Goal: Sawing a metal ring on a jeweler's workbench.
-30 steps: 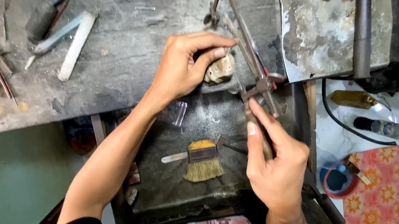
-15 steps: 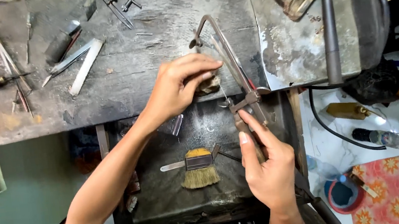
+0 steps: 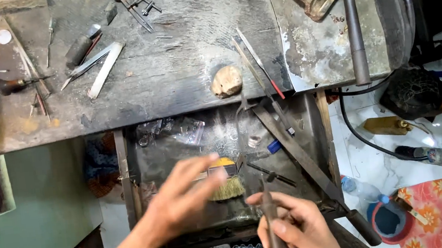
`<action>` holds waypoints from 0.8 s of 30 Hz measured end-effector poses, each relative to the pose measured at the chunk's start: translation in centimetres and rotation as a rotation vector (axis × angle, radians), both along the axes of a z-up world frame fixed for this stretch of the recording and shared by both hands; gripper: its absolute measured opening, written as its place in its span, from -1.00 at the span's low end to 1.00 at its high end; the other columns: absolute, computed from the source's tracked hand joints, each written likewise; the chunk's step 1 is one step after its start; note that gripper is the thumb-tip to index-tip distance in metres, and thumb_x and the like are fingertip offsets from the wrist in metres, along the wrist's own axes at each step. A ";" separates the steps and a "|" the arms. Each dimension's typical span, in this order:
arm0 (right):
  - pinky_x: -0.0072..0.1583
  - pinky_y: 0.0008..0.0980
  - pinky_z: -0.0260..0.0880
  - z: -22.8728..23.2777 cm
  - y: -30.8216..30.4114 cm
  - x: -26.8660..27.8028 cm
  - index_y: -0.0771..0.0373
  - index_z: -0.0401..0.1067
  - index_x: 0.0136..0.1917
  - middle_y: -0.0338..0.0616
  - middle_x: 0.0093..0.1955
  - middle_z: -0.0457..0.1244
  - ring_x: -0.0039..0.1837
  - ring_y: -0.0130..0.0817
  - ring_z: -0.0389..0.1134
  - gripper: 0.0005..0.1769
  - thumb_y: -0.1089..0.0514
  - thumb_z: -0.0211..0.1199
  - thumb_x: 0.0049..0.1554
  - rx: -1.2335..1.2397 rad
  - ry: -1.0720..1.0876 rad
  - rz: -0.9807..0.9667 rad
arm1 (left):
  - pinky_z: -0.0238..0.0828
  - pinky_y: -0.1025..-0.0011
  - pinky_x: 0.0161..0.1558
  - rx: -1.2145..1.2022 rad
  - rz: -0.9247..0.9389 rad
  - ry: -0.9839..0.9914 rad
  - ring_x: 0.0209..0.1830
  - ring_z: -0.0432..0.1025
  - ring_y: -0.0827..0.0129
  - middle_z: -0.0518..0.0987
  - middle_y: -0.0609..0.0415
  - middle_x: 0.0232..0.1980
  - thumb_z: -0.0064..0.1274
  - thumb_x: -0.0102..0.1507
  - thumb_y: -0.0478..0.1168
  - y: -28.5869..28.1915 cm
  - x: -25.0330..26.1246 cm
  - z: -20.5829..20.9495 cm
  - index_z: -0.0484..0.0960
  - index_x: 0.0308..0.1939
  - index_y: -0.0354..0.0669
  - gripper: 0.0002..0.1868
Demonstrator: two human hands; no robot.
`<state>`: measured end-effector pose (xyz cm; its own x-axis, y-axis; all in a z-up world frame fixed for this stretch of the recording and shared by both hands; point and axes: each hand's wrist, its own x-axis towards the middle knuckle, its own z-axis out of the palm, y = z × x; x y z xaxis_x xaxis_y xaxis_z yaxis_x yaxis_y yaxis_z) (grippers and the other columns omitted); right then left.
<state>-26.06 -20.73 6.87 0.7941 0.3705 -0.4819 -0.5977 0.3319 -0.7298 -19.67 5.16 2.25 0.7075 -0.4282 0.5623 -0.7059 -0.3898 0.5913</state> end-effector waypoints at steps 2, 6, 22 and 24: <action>-0.38 -0.49 0.06 -0.6 1.1 0.5 0.55 0.37 0.38 0.08 -0.36 0.37 -0.41 -0.35 0.26 -0.42 0.20 0.13 0.14 -0.041 -0.038 0.022 | 0.56 0.13 0.36 0.036 -0.175 -0.016 0.32 0.41 0.07 0.40 0.01 0.41 0.27 0.29 -0.26 -0.6 -2.7 0.4 0.63 0.19 -0.01 -0.62; -0.26 -0.58 0.23 -1.7 4.3 2.5 0.39 0.46 0.35 -0.13 -0.23 0.42 -0.30 -0.53 0.28 -0.49 0.29 0.22 0.12 -0.210 -0.154 0.139 | 0.44 0.25 0.44 -0.090 -0.272 -0.208 0.34 0.46 0.26 0.59 0.08 0.29 0.22 0.40 -0.17 -2.4 -5.3 -1.3 0.66 0.20 0.02 -0.71; -0.40 -0.74 0.04 -15.0 4.6 14.9 0.37 0.27 0.06 -0.19 -0.16 0.04 -0.23 -0.58 0.06 -0.84 0.21 -0.01 0.34 0.711 0.384 -0.076 | 0.32 0.30 -0.52 -1.148 -0.015 0.280 -0.80 -0.02 0.36 0.09 0.15 -0.81 -0.32 0.36 -0.22 6.8 4.5 -3.8 0.02 -0.75 0.06 -0.47; -0.46 -0.79 0.00 -16.0 4.8 15.0 0.36 0.23 0.09 -0.26 -0.16 -0.07 -0.22 -0.58 0.05 -0.80 0.15 -0.03 0.37 0.766 0.392 -0.097 | 0.31 0.32 -0.58 -1.148 -0.090 0.234 -0.88 -0.06 0.38 0.04 0.19 -0.86 -0.32 0.39 -0.16 7.6 6.3 -4.1 0.04 -0.78 0.09 -0.41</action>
<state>-11.03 -15.92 -9.14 0.6676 0.6446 -0.3726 -0.7033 0.7102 -0.0315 -13.39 12.76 -1.89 0.8377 0.1913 0.5115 -0.5313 0.5019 0.6825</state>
